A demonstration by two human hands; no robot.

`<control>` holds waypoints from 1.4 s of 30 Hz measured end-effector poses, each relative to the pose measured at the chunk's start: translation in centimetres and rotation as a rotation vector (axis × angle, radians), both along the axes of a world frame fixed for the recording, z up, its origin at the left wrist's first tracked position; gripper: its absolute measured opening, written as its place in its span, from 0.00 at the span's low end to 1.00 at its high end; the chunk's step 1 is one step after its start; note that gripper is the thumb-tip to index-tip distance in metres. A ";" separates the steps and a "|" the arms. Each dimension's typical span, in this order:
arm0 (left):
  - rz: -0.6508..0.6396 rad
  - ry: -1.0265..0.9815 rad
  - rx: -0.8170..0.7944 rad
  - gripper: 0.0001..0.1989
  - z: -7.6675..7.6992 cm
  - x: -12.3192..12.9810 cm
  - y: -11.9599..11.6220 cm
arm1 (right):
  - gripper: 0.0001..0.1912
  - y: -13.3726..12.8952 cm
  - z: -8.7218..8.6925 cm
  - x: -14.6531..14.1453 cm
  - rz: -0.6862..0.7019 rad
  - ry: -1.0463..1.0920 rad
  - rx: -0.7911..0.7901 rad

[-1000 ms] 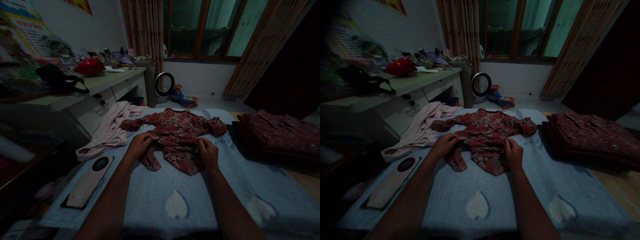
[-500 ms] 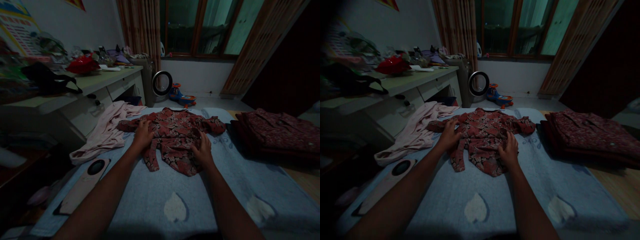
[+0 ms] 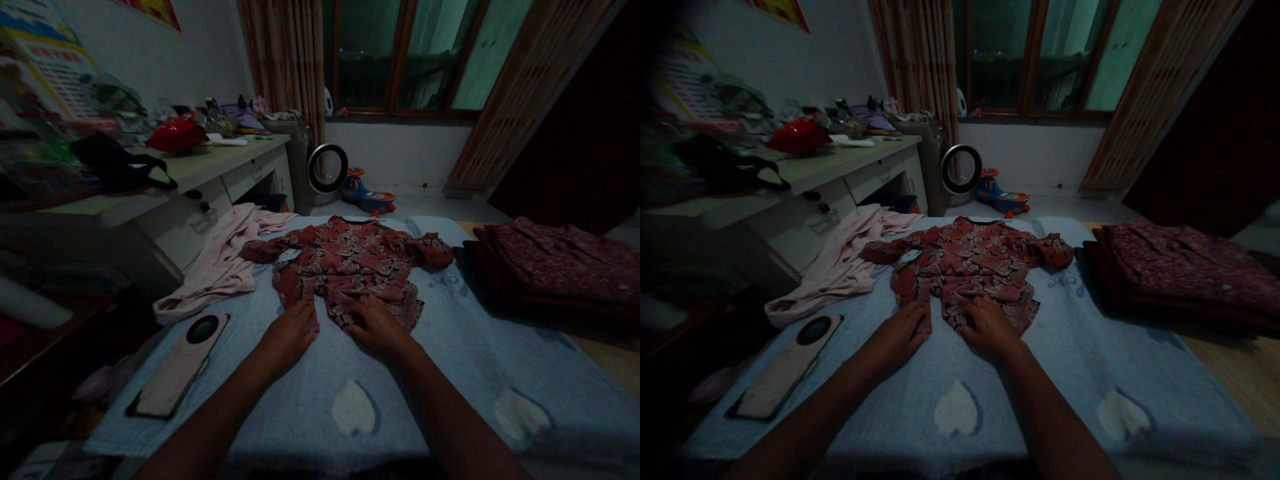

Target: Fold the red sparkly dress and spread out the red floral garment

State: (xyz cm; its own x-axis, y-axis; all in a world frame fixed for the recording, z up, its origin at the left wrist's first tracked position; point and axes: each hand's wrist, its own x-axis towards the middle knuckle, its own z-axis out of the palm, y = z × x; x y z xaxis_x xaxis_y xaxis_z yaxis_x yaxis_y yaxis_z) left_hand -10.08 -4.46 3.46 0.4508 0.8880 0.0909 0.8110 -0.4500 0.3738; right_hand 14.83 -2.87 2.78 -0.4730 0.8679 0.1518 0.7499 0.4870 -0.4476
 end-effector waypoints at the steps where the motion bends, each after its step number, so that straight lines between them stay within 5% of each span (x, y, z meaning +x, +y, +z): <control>1: 0.013 -0.023 0.021 0.17 -0.5 -0.1 0.1 | 0.16 0.0 0.1 0.0 -0.013 -0.024 -0.014; 7: 0.076 -0.270 0.102 0.11 -1.1 -0.4 0.0 | 0.03 -0.5 1.5 -0.3 -0.040 -0.050 -0.030; 13: 0.327 -0.623 0.104 0.13 1.0 -1.4 -1.6 | 0.10 -3.5 3.5 -0.8 0.006 0.096 -0.038; 17: 0.408 -0.781 0.143 0.14 0.9 -1.4 -2.6 | 0.14 -6.2 4.1 -1.8 0.120 0.104 -0.059; 22: 0.453 -0.863 0.157 0.15 0.4 -1.1 -3.8 | 0.17 -7.9 3.0 -3.1 0.251 0.086 -0.193; 27: 0.409 -0.868 0.128 0.14 0.2 -0.6 -5.1 | 0.15 -8.3 1.9 -2.9 0.205 0.164 -0.216; 32: 0.322 -0.852 0.102 0.12 0.1 0.5 -6.9 | 0.08 -8.5 2.8 -0.7 0.057 0.504 -0.228; 39: -0.043 -0.562 0.147 0.08 1.0 1.9 -8.4 | 0.12 -8.8 3.4 3.3 -0.331 0.928 -0.245; 42: -0.219 -0.371 0.113 0.08 0.8 3.5 -9.0 | 0.13 -9.0 3.6 3.8 -0.391 1.023 -0.203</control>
